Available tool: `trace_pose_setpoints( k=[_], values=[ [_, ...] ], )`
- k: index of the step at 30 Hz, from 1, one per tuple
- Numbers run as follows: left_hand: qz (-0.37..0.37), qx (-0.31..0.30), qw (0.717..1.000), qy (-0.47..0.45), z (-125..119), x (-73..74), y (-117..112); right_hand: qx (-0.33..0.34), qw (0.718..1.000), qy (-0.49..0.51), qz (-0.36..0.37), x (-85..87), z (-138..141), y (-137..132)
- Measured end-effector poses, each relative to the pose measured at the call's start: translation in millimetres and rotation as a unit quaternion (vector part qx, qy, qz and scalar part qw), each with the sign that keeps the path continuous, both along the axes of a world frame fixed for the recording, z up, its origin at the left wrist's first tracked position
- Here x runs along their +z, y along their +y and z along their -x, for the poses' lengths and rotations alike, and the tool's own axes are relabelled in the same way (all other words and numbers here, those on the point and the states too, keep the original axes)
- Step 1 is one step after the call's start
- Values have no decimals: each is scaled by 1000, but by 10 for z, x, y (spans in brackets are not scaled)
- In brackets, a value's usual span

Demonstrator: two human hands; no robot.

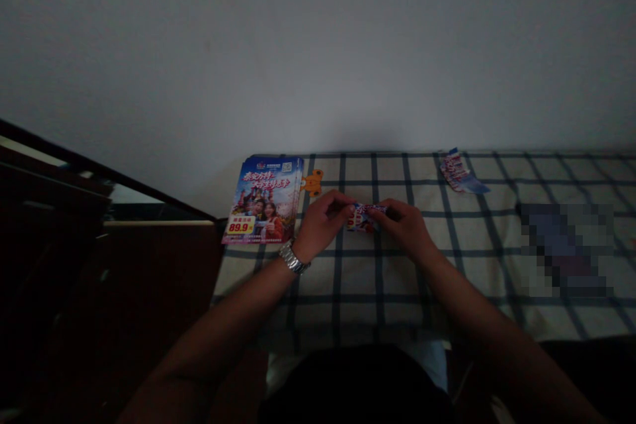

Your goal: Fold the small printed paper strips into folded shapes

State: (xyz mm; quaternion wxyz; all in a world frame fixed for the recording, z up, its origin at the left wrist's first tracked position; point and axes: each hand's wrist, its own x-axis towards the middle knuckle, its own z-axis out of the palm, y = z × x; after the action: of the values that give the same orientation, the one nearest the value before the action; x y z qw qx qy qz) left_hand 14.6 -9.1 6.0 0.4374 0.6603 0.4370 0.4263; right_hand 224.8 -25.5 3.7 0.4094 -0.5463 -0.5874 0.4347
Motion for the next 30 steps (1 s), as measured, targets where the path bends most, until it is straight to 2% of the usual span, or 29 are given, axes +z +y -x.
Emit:
trace_pose_setpoints(
  k=[10,23,30],
  values=[
    [-22,-31,999,32,-6,27,-10,8,1000,-17,1,3,17,0],
    [-11,-15,999,38,11,43,6,25,995,-79,-48,13,-19,-9],
    [1,-16,1000,24,9,30,5,13,997,-70,-37,17,-26,-2]
  ],
)
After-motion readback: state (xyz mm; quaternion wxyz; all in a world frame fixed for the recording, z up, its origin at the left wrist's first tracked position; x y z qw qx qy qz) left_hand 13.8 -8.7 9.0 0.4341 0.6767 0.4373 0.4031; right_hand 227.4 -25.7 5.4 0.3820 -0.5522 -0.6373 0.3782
